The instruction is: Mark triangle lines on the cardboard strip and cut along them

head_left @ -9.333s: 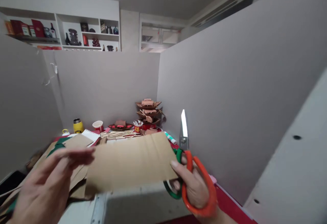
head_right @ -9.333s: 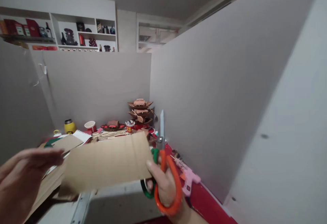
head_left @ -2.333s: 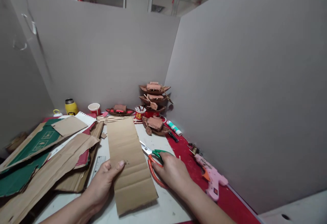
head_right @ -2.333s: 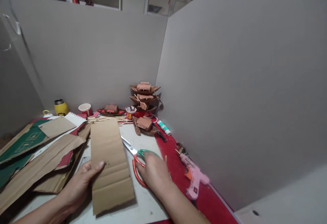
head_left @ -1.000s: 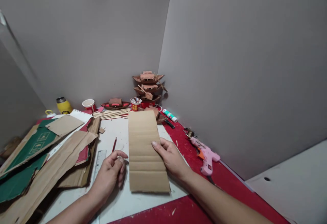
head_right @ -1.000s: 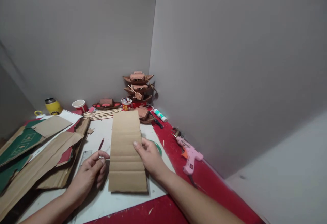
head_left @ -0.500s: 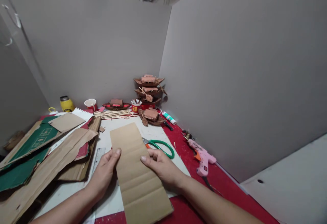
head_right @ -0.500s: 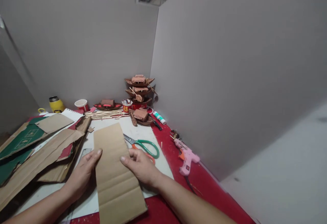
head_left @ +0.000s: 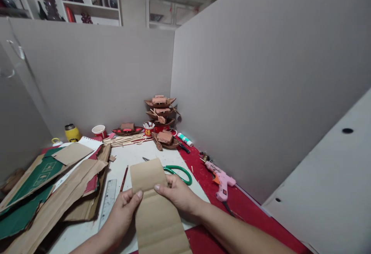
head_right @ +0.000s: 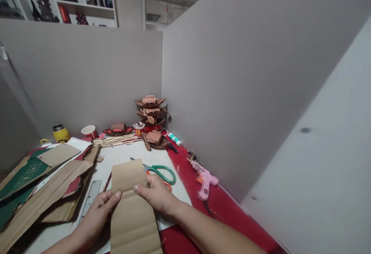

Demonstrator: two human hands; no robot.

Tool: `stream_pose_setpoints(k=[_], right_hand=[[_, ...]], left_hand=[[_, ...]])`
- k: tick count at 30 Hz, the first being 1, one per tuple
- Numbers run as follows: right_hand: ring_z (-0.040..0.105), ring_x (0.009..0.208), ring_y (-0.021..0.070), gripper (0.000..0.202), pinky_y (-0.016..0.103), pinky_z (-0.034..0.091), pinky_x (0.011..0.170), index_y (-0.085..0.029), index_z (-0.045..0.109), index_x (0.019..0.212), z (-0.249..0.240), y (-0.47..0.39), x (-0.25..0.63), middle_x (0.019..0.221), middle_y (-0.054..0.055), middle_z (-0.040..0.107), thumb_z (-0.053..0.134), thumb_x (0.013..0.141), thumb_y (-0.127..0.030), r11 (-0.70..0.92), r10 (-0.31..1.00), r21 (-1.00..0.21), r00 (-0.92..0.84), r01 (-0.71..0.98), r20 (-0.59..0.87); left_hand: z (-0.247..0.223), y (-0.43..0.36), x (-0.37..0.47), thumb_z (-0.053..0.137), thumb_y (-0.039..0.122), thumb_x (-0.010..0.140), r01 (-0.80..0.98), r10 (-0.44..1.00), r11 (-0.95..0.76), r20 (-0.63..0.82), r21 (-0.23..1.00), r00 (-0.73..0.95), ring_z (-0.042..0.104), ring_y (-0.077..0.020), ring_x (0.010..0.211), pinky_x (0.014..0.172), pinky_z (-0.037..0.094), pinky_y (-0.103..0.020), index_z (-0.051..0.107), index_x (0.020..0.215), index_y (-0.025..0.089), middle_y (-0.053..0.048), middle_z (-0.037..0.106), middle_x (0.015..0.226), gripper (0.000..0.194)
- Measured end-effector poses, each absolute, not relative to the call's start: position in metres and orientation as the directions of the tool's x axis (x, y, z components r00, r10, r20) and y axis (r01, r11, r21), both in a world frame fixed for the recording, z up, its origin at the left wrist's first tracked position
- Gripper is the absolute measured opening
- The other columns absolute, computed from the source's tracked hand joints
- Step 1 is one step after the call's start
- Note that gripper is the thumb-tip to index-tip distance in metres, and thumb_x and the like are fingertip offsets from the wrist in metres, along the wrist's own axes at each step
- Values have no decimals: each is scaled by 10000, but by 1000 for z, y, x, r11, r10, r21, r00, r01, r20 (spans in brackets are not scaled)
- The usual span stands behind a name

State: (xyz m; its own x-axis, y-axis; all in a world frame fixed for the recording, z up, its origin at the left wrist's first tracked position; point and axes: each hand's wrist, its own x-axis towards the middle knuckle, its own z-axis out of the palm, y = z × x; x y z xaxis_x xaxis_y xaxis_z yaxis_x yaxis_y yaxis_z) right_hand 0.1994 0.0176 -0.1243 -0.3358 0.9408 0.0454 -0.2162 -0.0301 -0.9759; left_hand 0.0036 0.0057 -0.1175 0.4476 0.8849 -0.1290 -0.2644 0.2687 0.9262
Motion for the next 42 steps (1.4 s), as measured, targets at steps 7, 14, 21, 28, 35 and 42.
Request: stream_pose_setpoints(k=[7, 14, 21, 28, 35, 42], right_hand=[[685, 695, 187, 495, 294, 514, 667, -110, 761, 918, -122, 20, 201, 758, 60, 745, 845, 665, -528, -101, 904, -972, -428, -212, 0], [704, 718, 195, 551, 307, 517, 698, -109, 755, 969, -129, 22, 198, 811, 95, 763, 810, 697, -585, -135, 896, -967, -444, -218, -25], [678, 690, 191, 522, 290, 487, 657, -120, 761, 976, -123, 18, 197, 781, 60, 756, 806, 707, -564, -46, 913, -980, -407, -196, 39], [670, 706, 195, 461, 297, 491, 669, -140, 767, 950, -118, 11, 195, 789, 42, 751, 781, 737, -549, 3, 923, -982, -377, -187, 75], [669, 692, 189, 495, 302, 504, 663, -108, 752, 902, -121, 19, 198, 774, 71, 744, 767, 742, -576, 5, 930, -980, -360, -197, 77], [645, 741, 193, 470, 291, 506, 651, -127, 761, 952, -118, 16, 197, 803, 54, 742, 774, 745, -549, 81, 940, -983, -317, -165, 131]], left_hand=[[-121, 11, 3, 735, 560, 809, -257, 881, 262, -122, 930, 457, 709, -245, 690, 667, 522, -322, 766, 956, 87, -151, 769, 832, 496], [-114, 11, 1, 705, 576, 826, -204, 890, 209, -99, 956, 445, 722, -289, 786, 724, 539, -369, 730, 1088, 85, -162, 767, 894, 558], [-121, 16, 1, 727, 644, 774, -79, 918, 37, -2, 996, 397, 681, -236, 674, 627, 502, -302, 750, 988, 73, -110, 753, 775, 610], [-124, 20, -2, 640, 591, 888, -10, 913, -45, 46, 999, 406, 667, -179, 688, 661, 518, -311, 710, 979, 121, -34, 722, 802, 484], [-115, 17, -4, 659, 589, 865, -17, 860, 91, -70, 996, 506, 687, -190, 655, 671, 545, -330, 720, 975, 112, -63, 731, 764, 494], [-108, 11, 3, 682, 674, 785, 15, 881, 75, -73, 997, 468, 680, -220, 615, 630, 536, -312, 758, 969, 78, -110, 744, 728, 628]])
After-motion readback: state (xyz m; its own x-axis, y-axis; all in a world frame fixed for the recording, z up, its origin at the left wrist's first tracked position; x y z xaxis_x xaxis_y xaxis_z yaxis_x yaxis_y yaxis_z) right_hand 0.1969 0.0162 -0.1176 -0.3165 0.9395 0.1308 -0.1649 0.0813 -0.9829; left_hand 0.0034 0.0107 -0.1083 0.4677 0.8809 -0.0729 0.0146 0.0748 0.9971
